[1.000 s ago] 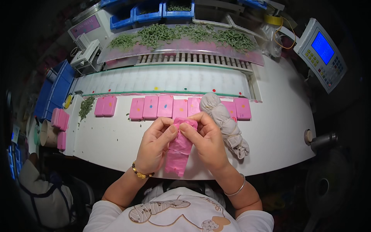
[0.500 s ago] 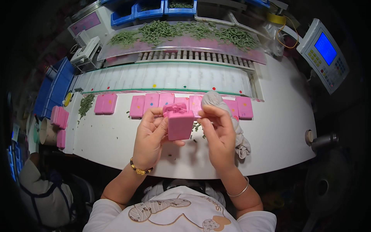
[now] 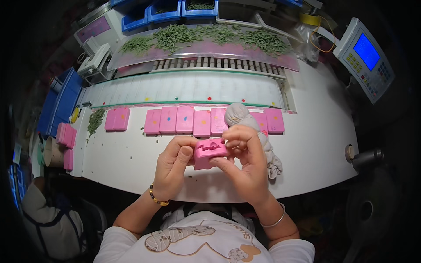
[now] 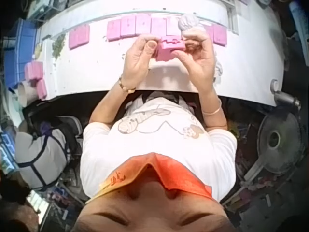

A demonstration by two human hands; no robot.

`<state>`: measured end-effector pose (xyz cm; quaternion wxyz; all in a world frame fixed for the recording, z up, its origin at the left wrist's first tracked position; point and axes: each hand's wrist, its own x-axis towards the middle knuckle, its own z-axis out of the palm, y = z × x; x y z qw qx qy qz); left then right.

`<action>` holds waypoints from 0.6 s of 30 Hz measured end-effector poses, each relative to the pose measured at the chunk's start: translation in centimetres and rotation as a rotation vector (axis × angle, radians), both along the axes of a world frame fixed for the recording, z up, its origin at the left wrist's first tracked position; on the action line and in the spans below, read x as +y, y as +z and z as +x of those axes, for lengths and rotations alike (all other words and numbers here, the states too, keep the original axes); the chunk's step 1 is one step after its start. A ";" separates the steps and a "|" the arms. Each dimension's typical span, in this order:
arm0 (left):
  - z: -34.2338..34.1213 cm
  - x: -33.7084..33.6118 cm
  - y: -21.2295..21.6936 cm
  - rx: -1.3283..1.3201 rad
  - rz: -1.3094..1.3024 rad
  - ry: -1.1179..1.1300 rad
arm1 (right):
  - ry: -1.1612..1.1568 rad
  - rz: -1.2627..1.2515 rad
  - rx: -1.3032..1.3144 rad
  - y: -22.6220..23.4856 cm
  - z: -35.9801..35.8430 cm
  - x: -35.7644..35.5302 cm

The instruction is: The recorder is placing small green decorative items into pink silicone molds on a production line workstation.

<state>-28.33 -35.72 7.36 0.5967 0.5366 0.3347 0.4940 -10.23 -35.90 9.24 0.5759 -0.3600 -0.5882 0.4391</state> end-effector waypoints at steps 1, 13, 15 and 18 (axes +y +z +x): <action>-0.1 -0.1 -0.3 0.105 0.026 0.032 | -0.013 -0.093 0.133 0.3 -0.4 0.0; 0.8 -0.3 -0.1 -0.138 0.106 -0.095 | 0.028 0.163 -0.303 1.6 1.7 0.3; 0.8 -0.3 -0.1 -0.186 0.062 -0.128 | 0.019 0.210 -0.365 2.1 1.5 0.1; 0.9 -0.3 -0.2 -0.160 0.096 -0.023 | -0.093 0.276 -0.470 2.4 0.5 -0.5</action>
